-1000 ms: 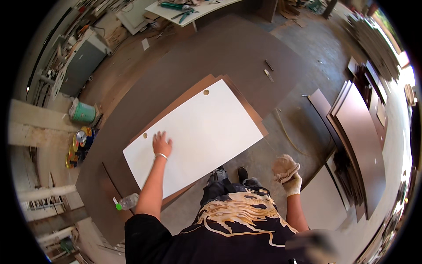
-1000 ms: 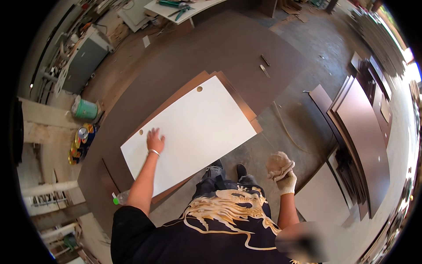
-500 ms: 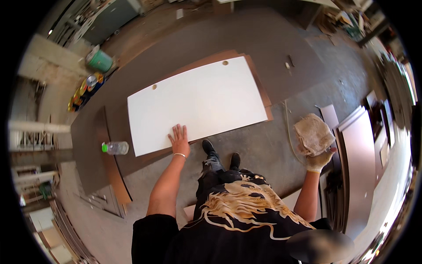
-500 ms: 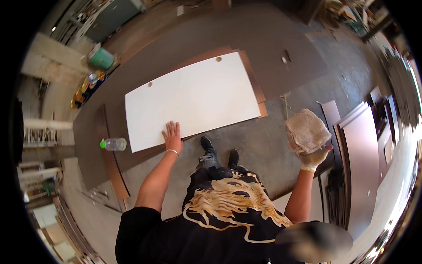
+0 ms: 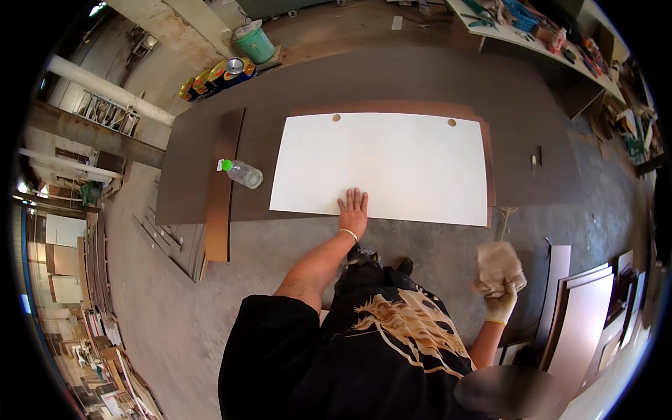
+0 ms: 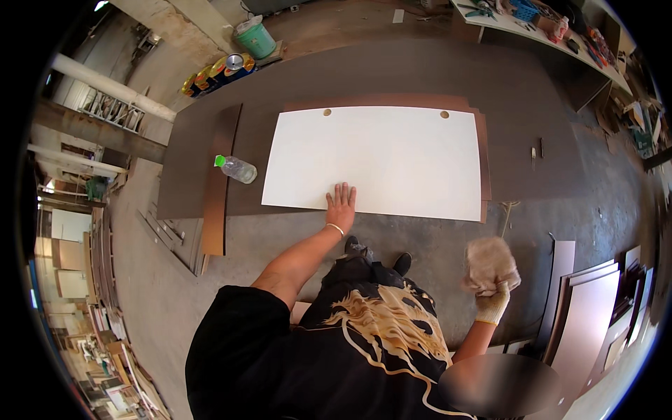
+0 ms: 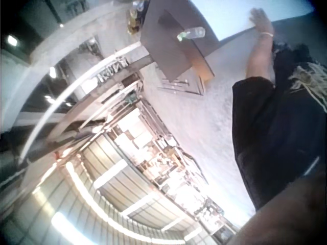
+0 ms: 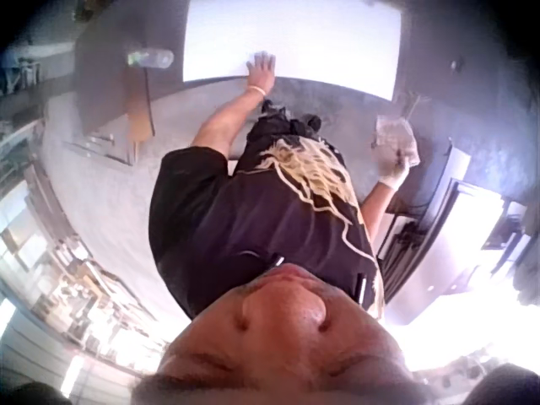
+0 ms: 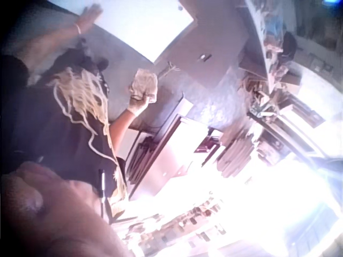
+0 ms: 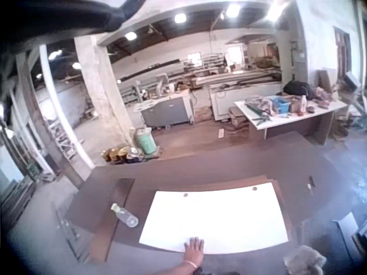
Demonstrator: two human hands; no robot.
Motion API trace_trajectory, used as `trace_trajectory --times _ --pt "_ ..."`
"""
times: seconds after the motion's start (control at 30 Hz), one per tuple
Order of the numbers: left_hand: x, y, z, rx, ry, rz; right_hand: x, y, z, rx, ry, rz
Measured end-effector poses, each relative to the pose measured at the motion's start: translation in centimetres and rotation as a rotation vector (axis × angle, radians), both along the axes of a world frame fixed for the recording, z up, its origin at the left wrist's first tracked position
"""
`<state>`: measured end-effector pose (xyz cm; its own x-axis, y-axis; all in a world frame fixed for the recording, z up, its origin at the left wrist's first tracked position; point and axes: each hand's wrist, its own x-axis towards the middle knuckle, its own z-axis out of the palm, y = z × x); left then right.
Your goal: The person wipes the surface of several large flat panels with a cloth. They repeatedly pick up a plastic bottle, apply liquid to the cloth, and wipe the panels, flipping some over to clean both sides. The panels are moved and restacked on the workbench during the process.
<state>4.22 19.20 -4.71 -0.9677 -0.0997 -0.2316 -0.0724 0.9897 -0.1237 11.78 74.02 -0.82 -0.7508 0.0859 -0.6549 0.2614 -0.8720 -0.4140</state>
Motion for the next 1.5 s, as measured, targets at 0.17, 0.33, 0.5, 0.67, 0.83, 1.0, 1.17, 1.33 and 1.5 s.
trace_trajectory --times 0.17,0.33,0.5,0.67,0.83,1.0,1.17,1.33,1.5 --pt "3.0 -1.4 -0.4 0.121 0.056 0.074 0.3 -9.6 2.0 0.518 -0.169 0.194" --pt "5.7 -5.2 -0.1 0.323 0.015 -0.035 -6.1 -29.0 4.1 1.385 0.269 0.633" --pt "7.5 -13.6 0.9 0.499 0.103 -0.088 -10.2 -41.5 1.3 1.854 1.185 1.416" --pt "13.3 -27.7 0.6 0.315 0.128 0.257 -12.7 -28.3 -3.6 2.169 0.585 1.241" --pt "15.4 -31.4 -0.4 0.594 0.232 0.302 -17.6 -16.7 -3.1 1.472 0.034 0.333" --pt "15.6 -29.0 -1.5 0.721 0.254 0.549 -22.4 -35.5 -2.4 2.063 -0.257 0.997" --pt "16.3 -28.3 -2.2 1.022 0.22 0.838 -24.4 -60.3 0.0 2.169 0.714 1.312" --pt "17.5 -25.6 -2.5 1.175 0.383 0.948 -31.3 -77.5 1.5 1.988 1.348 1.553" --pt "20.1 -26.3 -4.6 1.262 0.526 1.116 -34.0 -82.4 0.9 1.979 0.999 1.461"
